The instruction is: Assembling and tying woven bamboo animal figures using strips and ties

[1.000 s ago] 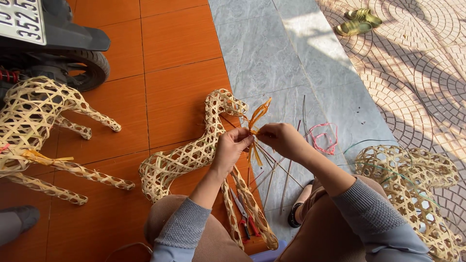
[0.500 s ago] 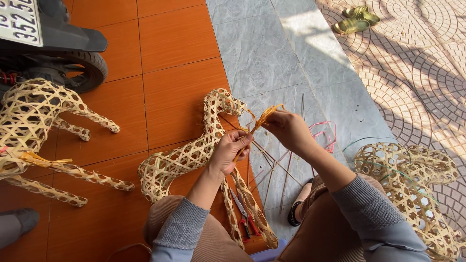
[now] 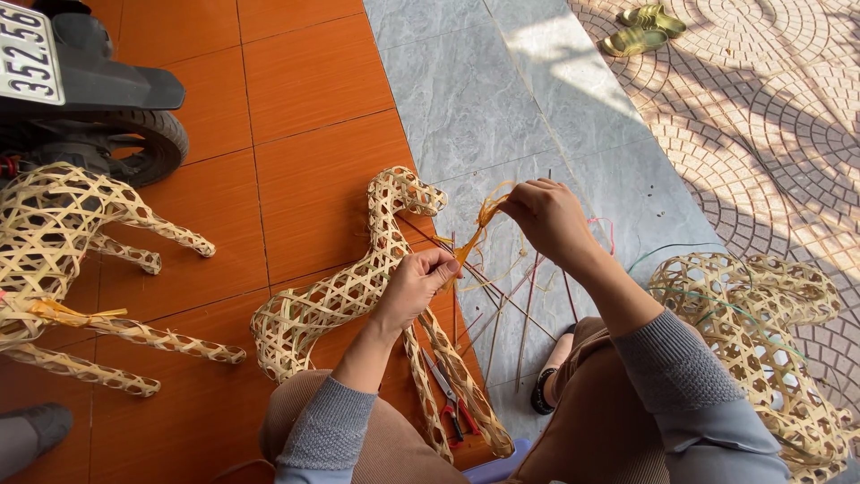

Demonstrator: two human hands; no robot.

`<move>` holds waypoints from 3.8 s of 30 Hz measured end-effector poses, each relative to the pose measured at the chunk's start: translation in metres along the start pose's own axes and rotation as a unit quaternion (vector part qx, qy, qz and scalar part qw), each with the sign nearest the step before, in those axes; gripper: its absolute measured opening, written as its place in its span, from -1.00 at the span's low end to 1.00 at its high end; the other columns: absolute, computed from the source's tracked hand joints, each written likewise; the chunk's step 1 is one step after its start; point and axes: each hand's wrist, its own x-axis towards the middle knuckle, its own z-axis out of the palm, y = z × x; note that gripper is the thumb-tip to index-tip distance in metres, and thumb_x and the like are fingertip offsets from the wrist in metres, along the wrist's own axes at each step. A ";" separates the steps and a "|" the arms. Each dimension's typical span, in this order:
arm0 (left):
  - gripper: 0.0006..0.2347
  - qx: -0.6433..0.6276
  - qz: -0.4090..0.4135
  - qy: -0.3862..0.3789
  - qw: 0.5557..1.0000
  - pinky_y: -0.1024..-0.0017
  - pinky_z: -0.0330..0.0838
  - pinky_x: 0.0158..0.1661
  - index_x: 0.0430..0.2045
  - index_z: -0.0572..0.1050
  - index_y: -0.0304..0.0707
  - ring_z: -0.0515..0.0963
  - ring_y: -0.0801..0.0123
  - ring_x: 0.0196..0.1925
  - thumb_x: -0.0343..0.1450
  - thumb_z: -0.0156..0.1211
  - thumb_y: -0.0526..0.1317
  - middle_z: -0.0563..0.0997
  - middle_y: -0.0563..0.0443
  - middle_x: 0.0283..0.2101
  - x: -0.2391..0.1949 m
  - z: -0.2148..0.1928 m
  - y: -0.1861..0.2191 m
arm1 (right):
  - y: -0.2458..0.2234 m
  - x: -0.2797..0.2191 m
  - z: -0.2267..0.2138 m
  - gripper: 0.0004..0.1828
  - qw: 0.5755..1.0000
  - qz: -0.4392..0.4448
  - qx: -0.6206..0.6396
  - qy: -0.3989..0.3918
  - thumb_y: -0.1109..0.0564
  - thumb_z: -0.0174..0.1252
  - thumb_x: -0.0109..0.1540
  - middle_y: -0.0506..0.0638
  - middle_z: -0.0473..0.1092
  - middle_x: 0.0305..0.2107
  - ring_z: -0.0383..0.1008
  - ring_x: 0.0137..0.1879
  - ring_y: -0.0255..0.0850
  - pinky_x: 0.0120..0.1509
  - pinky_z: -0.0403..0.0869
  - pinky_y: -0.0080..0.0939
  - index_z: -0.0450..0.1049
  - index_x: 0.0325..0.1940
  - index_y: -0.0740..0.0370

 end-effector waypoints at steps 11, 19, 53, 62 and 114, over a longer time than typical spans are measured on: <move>-0.81 -0.039 0.096 -0.018 0.994 0.56 0.31 -0.39 -0.50 0.48 -0.29 0.35 0.46 -0.43 0.51 0.06 -0.22 0.41 -0.05 -0.38 0.006 -0.019 0.000 | 0.006 0.002 0.015 -0.89 0.983 0.138 0.066 -0.099 0.07 0.16 0.25 0.04 0.47 -0.48 0.50 -0.28 0.07 -0.14 0.43 0.00 0.53 -0.30 0.10; -0.82 -0.361 0.114 -0.086 0.921 0.59 0.44 -0.65 -0.41 0.33 -0.21 0.52 0.43 -0.70 0.57 -0.16 -0.18 0.51 -0.13 -0.41 0.011 -0.033 -0.017 | -0.062 -0.008 -0.003 -0.89 0.860 0.249 0.439 -0.082 0.27 0.15 0.06 -0.02 0.18 -0.51 0.13 -0.46 -0.33 -0.47 0.17 -0.41 0.43 -0.58 0.29; -0.87 0.152 0.079 0.199 0.965 0.19 0.33 -0.02 -0.21 0.41 -0.37 0.43 0.09 -0.08 0.51 -0.01 -0.25 0.41 -0.14 -0.16 -0.019 -0.031 -0.007 | -0.025 -0.069 0.014 -0.73 0.688 0.123 0.707 -0.105 0.24 -0.12 0.32 0.36 0.40 -0.10 0.48 0.07 0.11 0.28 0.29 0.16 0.29 -0.48 0.33; -0.61 0.296 0.097 0.068 0.948 0.05 0.42 0.09 0.07 0.43 -0.38 0.50 -0.18 0.10 0.40 0.24 -0.16 0.37 -0.48 0.14 -0.027 -0.011 0.014 | -0.042 -0.061 0.008 -0.77 0.612 0.167 0.768 -0.088 0.20 -0.11 0.30 0.37 0.35 -0.09 0.42 0.09 0.12 0.30 0.29 0.11 0.24 -0.45 0.31; -0.87 -0.020 0.014 -0.218 0.976 0.52 0.24 -0.36 -0.46 0.39 -0.23 0.31 0.51 -0.50 0.52 0.02 -0.36 0.34 0.15 -0.60 -0.052 0.051 -0.007 | 0.033 0.000 0.013 -0.91 0.981 0.086 0.042 0.172 0.17 0.12 0.30 0.10 0.41 -0.52 0.46 -0.33 0.21 -0.26 0.40 0.06 0.47 -0.31 0.08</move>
